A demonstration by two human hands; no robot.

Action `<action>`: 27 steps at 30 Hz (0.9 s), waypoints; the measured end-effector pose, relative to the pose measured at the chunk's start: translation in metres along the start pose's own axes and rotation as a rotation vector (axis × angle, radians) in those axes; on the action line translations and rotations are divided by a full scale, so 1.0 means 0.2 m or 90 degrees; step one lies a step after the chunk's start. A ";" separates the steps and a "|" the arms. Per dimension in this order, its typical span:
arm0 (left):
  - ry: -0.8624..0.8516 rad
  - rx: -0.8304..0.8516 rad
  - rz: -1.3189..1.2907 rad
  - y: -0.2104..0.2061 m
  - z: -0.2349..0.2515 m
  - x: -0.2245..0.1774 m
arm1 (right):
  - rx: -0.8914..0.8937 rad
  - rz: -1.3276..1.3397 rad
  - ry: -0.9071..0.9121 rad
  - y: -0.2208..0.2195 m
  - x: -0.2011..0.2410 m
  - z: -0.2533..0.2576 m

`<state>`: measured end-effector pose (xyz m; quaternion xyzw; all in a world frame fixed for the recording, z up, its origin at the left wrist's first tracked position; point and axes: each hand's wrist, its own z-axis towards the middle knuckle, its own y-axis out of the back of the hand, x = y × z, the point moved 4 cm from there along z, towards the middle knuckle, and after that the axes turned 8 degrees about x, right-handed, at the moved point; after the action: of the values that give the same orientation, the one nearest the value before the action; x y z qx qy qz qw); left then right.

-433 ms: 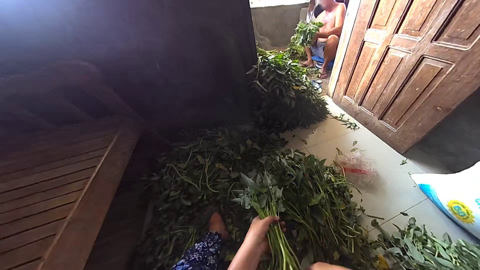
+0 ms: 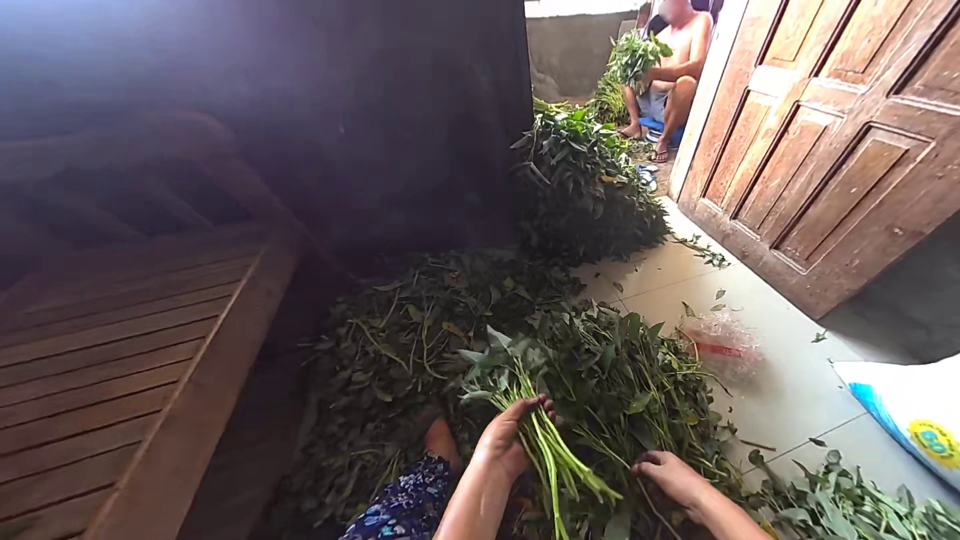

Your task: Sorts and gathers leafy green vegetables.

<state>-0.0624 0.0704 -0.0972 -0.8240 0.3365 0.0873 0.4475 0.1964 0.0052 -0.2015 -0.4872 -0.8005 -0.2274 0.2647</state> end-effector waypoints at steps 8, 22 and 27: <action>-0.115 0.041 0.011 -0.05 -0.09 -0.20 | 0.153 0.256 0.214 0.03 0.24 -0.31; -0.292 -0.083 0.371 -0.07 -0.21 0.06 | -0.192 -0.182 0.295 -0.25 0.34 -0.30; -0.098 0.001 0.363 0.03 -0.04 0.17 | -0.178 -0.289 0.362 -0.36 0.39 -0.35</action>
<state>-0.0407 0.0454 -0.1112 -0.6868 0.5199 0.2714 0.4295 0.1149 -0.0178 -0.1057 -0.2464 -0.7440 -0.5132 0.3497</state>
